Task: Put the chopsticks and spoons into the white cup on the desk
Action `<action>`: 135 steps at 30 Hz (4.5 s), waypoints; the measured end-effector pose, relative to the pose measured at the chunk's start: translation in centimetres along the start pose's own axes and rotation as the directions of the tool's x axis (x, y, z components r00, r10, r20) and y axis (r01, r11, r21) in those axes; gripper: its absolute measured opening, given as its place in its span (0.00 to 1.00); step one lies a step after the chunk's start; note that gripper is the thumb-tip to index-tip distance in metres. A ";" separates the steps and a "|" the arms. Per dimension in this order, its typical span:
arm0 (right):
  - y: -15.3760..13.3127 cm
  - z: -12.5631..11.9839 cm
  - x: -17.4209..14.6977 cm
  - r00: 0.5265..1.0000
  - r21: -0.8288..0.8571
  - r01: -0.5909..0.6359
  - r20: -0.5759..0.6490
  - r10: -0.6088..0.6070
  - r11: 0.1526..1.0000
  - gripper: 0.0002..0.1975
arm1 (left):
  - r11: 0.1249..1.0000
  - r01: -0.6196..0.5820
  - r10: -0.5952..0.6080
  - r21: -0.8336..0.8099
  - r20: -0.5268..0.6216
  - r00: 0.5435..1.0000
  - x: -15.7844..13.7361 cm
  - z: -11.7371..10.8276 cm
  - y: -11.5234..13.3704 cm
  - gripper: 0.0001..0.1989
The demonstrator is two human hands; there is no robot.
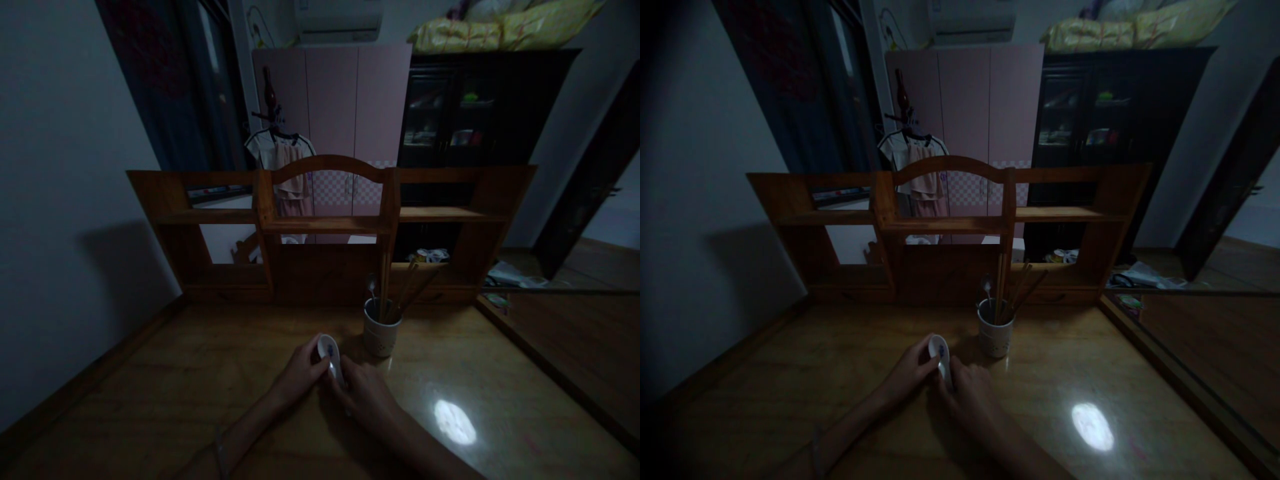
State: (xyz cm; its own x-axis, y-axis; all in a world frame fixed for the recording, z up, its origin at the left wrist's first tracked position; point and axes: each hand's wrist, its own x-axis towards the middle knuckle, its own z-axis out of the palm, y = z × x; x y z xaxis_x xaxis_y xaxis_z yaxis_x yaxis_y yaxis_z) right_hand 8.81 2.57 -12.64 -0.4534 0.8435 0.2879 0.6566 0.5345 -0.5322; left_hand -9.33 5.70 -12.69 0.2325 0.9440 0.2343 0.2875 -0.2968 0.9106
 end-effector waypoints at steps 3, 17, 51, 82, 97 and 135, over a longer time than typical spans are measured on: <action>0.2 0.3 0.0 1.000 -0.013 -0.014 -0.013 0.014 1.000 0.09 | 1.000 0.030 -0.030 -0.008 -0.011 0.999 0.1 0.0 0.1 0.10; 0.3 0.2 0.2 1.000 -0.010 0.007 0.017 -0.007 1.000 0.08 | 1.000 -0.004 0.004 0.005 0.008 1.000 -0.1 0.0 0.2 0.11; 0.1 0.0 0.2 1.000 -0.035 -0.009 0.024 0.009 0.999 0.10 | 0.999 0.039 -0.038 0.017 -0.035 0.999 0.1 0.1 -0.3 0.13; -0.1 -0.2 0.1 0.999 0.008 -0.035 0.036 0.034 0.999 0.10 | 0.996 0.065 -0.067 -0.054 -0.040 0.997 0.1 0.0 0.2 0.15; 0.0 -0.1 0.1 1.000 -0.001 0.000 0.005 0.000 1.000 0.09 | 0.992 0.052 -0.052 -0.116 0.008 0.999 0.2 0.1 0.3 0.14; -0.3 -0.4 0.2 1.000 0.035 0.009 -0.011 -0.009 0.999 0.12 | 0.905 0.095 -0.051 -0.414 0.117 0.992 0.8 0.1 -0.9 0.16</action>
State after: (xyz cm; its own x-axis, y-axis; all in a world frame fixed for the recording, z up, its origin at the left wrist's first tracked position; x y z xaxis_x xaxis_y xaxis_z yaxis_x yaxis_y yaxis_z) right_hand 8.80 2.58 -12.11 -0.4525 0.8395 0.3008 0.6313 0.5399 -0.5568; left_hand -9.34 6.69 -13.38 0.3246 0.9344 0.1465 -0.1022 -0.1193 0.9876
